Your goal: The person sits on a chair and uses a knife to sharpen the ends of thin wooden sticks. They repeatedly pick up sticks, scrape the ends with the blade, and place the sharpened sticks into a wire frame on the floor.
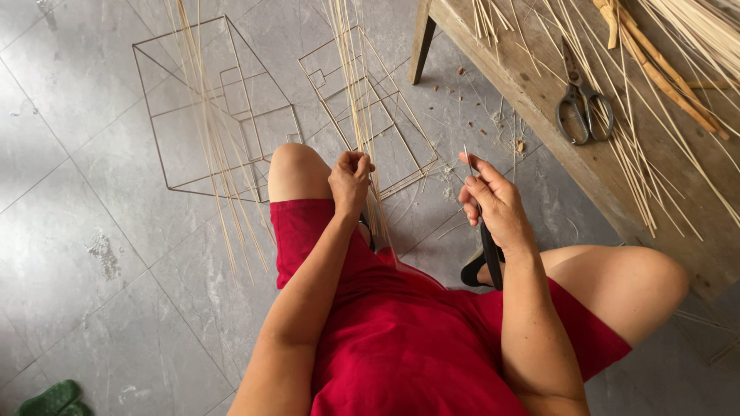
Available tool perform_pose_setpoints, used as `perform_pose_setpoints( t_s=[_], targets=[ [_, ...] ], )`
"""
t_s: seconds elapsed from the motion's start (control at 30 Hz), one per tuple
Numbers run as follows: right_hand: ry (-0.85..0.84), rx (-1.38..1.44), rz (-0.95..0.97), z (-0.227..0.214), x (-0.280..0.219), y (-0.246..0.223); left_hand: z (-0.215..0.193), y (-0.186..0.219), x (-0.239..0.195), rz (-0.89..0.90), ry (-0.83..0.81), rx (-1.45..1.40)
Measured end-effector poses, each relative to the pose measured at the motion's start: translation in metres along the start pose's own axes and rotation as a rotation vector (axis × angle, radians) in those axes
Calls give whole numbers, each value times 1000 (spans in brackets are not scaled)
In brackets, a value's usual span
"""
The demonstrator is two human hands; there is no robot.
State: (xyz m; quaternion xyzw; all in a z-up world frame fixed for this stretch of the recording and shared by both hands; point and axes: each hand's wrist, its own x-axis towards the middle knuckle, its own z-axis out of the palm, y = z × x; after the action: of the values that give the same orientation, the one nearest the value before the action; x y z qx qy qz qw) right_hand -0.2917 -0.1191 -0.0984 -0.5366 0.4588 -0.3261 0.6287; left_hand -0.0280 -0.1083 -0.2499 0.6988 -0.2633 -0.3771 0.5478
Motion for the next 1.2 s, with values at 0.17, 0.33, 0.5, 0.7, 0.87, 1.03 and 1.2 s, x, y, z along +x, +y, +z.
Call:
perform_pose_setpoints(
  t_s=[0.17,0.33,0.5,0.7,0.87,1.03,1.2],
  targets=[
    [48,43,22,3,-1,-4,-15,10,2,-124,-69,-265],
    [12,43,9,1,0,-2,-26,51,-18,-54,-190,-265],
    [-44,126,-8,1,-5,-7,-29,104,-42,-26,-371,-256],
    [-137,209,-74,2,-16,-22,-25,137,-67,82,-596,-167],
    [-212,194,-77,4,-27,-34,-24,148,-91,176,-713,-14],
    [-259,214,-64,5,-28,-35,-27,163,-109,129,-738,112],
    [-264,269,-110,0,-27,-28,-32,174,-119,104,-754,193]
  ],
)
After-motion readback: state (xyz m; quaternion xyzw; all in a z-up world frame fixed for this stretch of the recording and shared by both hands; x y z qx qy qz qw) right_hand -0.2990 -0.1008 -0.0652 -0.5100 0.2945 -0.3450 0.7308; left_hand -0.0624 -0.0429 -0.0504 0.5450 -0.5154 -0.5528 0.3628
